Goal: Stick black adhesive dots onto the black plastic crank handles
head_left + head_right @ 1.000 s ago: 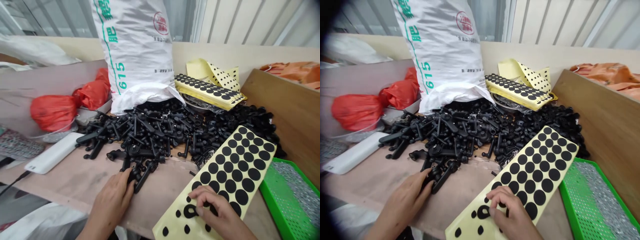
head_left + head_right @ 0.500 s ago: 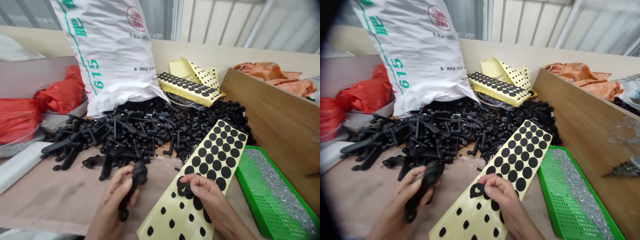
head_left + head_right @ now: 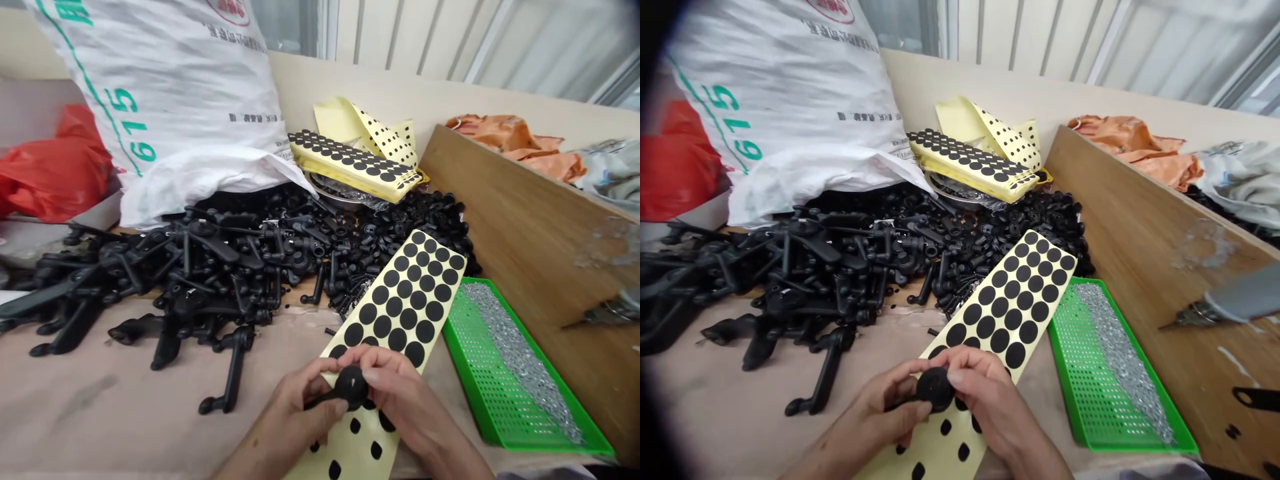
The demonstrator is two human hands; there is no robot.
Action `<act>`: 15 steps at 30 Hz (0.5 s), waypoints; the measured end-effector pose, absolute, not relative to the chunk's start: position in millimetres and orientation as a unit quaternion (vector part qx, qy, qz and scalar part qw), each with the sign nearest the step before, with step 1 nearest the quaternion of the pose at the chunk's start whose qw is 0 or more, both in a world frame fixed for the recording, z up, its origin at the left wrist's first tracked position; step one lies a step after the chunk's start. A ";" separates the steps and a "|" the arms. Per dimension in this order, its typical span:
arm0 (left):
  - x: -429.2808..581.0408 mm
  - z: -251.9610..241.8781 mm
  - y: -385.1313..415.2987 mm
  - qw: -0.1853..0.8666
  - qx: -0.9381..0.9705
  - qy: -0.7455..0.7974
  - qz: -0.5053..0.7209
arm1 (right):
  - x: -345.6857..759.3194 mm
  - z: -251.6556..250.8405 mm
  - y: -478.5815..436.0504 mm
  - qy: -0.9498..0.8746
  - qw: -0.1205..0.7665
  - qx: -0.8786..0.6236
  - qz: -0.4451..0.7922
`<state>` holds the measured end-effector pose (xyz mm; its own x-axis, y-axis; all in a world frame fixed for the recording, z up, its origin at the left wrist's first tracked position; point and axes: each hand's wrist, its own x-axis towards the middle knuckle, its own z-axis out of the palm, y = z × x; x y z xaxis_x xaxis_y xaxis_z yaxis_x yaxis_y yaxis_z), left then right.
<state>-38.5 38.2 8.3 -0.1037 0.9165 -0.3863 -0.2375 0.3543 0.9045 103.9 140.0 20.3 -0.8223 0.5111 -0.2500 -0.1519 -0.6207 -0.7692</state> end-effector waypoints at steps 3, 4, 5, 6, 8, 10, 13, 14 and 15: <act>-36.8 10.3 39.6 0.615 0.290 0.564 0.467 | 105.9 19.8 141.0 -0.394 0.195 -0.243 0.865; -36.4 12.0 39.6 0.613 0.286 0.569 0.467 | 106.6 19.9 141.7 -0.391 0.197 -0.245 0.865; -36.2 13.7 39.5 0.607 0.284 0.576 0.468 | 107.4 20.1 142.3 -0.388 0.199 -0.247 0.865; -36.3 15.2 39.1 0.596 0.282 0.588 0.468 | 108.2 20.2 142.9 -0.389 0.200 -0.250 0.864; -37.2 16.5 38.2 0.577 0.286 0.610 0.462 | 109.4 19.8 143.4 -0.399 0.202 -0.260 0.855; -38.6 15.8 37.0 0.563 0.296 0.622 0.457 | 110.2 18.1 143.1 -0.416 0.201 -0.272 0.844; -40.0 13.7 36.0 0.548 0.314 0.624 0.460 | 110.2 14.6 141.7 -0.433 0.205 -0.282 0.831; -39.9 13.6 35.8 0.545 0.318 0.623 0.462 | 109.9 13.7 141.1 -0.441 0.207 -0.285 0.826; -39.6 13.9 35.8 0.543 0.318 0.624 0.464 | 109.5 13.2 140.6 -0.451 0.208 -0.289 0.818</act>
